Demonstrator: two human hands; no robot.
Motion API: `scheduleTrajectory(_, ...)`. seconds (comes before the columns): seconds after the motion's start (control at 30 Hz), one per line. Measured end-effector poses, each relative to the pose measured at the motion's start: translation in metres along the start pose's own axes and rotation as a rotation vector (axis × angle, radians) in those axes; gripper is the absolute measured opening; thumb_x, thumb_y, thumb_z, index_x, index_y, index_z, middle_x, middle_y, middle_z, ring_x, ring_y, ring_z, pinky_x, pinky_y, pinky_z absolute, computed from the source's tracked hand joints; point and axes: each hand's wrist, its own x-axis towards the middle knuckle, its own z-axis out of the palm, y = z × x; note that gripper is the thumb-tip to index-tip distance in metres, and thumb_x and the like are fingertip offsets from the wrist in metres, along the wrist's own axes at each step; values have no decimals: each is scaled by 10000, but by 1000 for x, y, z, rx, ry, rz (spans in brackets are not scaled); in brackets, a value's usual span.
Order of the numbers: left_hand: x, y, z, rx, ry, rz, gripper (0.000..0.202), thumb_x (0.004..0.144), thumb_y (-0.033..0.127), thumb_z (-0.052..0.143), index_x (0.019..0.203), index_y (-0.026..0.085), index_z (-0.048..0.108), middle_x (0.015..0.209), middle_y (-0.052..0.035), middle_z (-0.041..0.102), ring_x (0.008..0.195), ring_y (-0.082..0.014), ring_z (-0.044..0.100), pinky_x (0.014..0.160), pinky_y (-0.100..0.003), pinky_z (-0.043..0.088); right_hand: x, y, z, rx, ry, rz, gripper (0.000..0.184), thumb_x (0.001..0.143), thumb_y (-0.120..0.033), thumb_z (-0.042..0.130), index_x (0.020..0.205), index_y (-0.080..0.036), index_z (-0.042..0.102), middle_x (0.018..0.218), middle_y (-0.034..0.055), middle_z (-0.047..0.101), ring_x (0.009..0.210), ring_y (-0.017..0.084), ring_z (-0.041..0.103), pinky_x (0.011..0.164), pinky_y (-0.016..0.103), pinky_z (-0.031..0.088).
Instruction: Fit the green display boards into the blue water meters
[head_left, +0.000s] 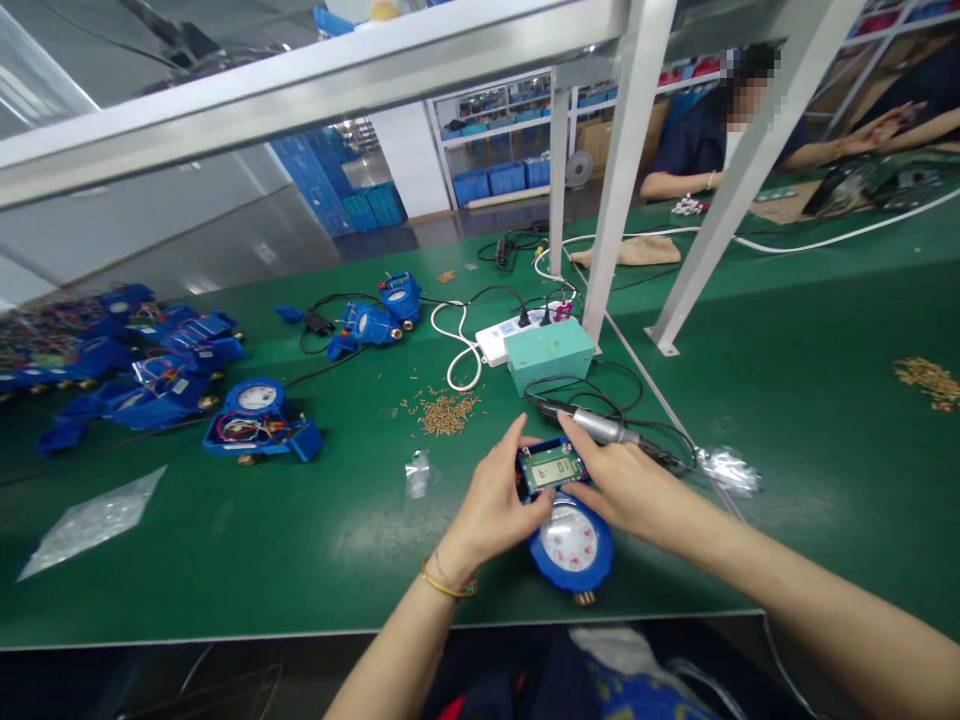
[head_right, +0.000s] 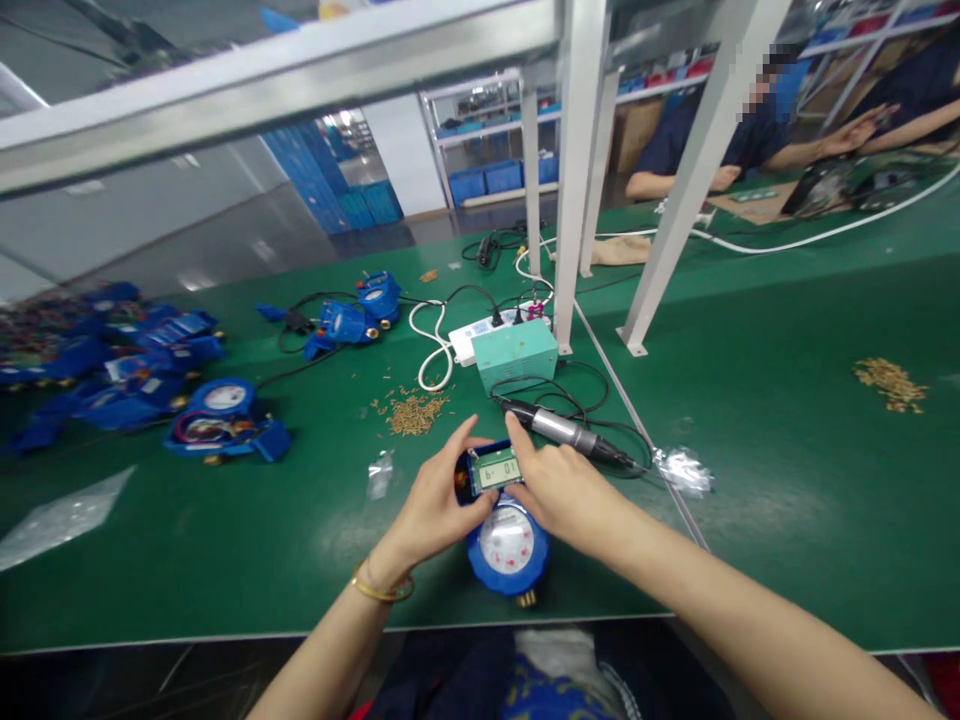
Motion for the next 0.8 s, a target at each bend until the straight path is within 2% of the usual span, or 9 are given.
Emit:
scheduleTrajectory(0.1,0,-2,0,-25,4,13,843,750,207,662,1500,169,280,1306,-115,634,1220,-272,597,1110,-462,434,-2,2,4,57,17,42,882,881,-241,606,1599,-90,116,877,154,737,808,365,721,794,557,565)
scheduleTrajectory(0.17,-4,-4,1,-65,-2,11,863,768,226,676,1515,179,246,1349,-125,608,1262,-272,574,1140,-476,407,-6,8,9,271,47,123,959,860,-288,645,1604,-118,65,887,119,746,823,329,730,815,514,579)
scheduleTrajectory(0.27,-19,-8,10,-191,107,-62,1021,762,319,747,1550,205,109,1587,-168,342,1474,-302,347,1228,-510,274,-19,21,21,704,66,251,1078,805,-449,713,1605,-141,60,1116,148,722,989,292,720,887,450,586)
scheduleTrajectory(0.33,-34,-11,23,-373,244,-218,1082,730,401,790,1537,204,98,1649,-187,172,1526,-317,232,1243,-511,240,-32,28,33,891,64,315,1077,786,-560,712,1591,-114,152,1259,188,662,1116,296,675,933,434,575)
scheduleTrajectory(0.37,-42,-11,31,-499,291,-318,1046,717,436,799,1510,193,161,1635,-203,204,1507,-322,283,1225,-504,283,-39,31,38,943,63,344,1052,782,-594,707,1573,-95,224,1296,202,639,1152,304,657,953,436,567)
scheduleTrajectory(0.43,-56,-8,45,-740,289,-493,854,702,499,806,1357,152,382,1483,-231,460,1353,-327,510,1129,-472,422,-51,32,48,1000,30,361,910,810,-633,669,1494,-89,415,1328,207,622,1185,319,637,1000,445,540)
scheduleTrajectory(0.53,-68,3,58,-944,266,-634,619,658,529,838,1060,133,583,1129,-174,706,1067,-294,676,941,-379,532,-63,26,56,1018,-3,335,676,854,-681,594,1256,-145,686,1272,163,671,1190,342,632,1054,455,498)
scheduleTrajectory(0.67,-71,10,66,-1103,438,-706,564,554,446,919,948,131,668,981,-110,758,933,-244,691,832,-299,531,-61,16,61,1026,46,377,638,804,-709,634,1126,-173,760,1189,135,716,1130,362,664,1017,461,526)
scheduleTrajectory(0.8,-71,-6,62,-1223,599,-699,492,547,413,921,872,107,713,834,-98,765,766,-209,695,725,-281,524,-43,8,74,1076,61,383,734,711,-797,664,1097,-182,775,1166,140,723,1133,367,664,932,421,584)
